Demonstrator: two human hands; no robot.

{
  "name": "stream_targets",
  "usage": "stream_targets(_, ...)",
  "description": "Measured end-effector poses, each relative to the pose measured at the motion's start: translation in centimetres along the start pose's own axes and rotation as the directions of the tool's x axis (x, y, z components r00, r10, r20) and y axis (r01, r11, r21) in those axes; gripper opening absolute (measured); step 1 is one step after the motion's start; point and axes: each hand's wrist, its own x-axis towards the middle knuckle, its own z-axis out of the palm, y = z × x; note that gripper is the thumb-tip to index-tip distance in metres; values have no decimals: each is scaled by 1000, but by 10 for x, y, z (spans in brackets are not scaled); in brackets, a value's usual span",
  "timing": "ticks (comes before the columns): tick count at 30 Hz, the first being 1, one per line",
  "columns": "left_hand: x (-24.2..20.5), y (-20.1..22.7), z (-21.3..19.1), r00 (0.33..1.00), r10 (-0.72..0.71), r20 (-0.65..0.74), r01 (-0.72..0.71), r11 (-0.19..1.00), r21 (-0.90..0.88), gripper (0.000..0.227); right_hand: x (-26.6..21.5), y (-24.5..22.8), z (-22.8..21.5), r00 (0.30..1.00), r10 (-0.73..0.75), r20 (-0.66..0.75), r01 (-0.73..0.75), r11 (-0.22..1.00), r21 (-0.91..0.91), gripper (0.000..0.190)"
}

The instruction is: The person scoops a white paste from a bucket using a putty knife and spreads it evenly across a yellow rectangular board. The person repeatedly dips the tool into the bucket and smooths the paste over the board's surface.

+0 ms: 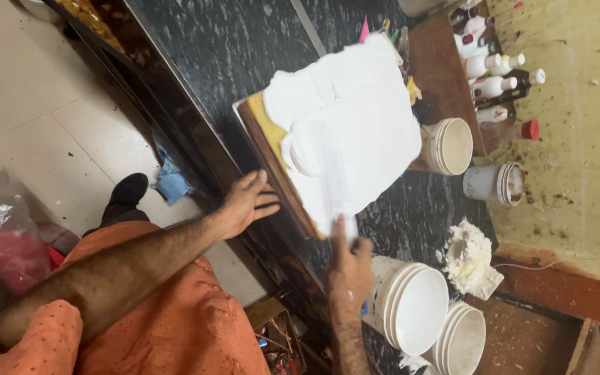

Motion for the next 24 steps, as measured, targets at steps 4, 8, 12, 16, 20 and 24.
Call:
stream_targets(4, -23, 4, -13, 994, -42, 98, 44, 999, -19, 50, -28, 38, 11, 964, 249, -98, -199, 911, 360, 51)
stream_targets(8, -31, 22, -28, 997, 59, 46, -44, 959, -278, 74, -74, 56, 39, 972, 152, -180, -28, 833, 552, 49)
stream_targets(12, -33, 17, -18, 992, 63, 107, -64, 998, 4, 81, -100, 41, 57, 977, -1, -212, 110, 855, 506, 49)
stream_targets(16, -30, -1, -1, 999, 26, 45, -30, 997, 76, 88, -88, 51, 63, 988, 110, -110, -57, 914, 401, 52)
stream_targets(20, -31, -8, 2, 998, 46, 40, -49, 995, 84, 89, -84, 63, 69, 981, 185, -58, -146, 903, 403, 53)
stream_targets(24, -29, -12, 3, 998, 55, 25, -57, 995, 80, 91, -92, 49, 74, 938, -99, -331, 243, 869, 431, 40)
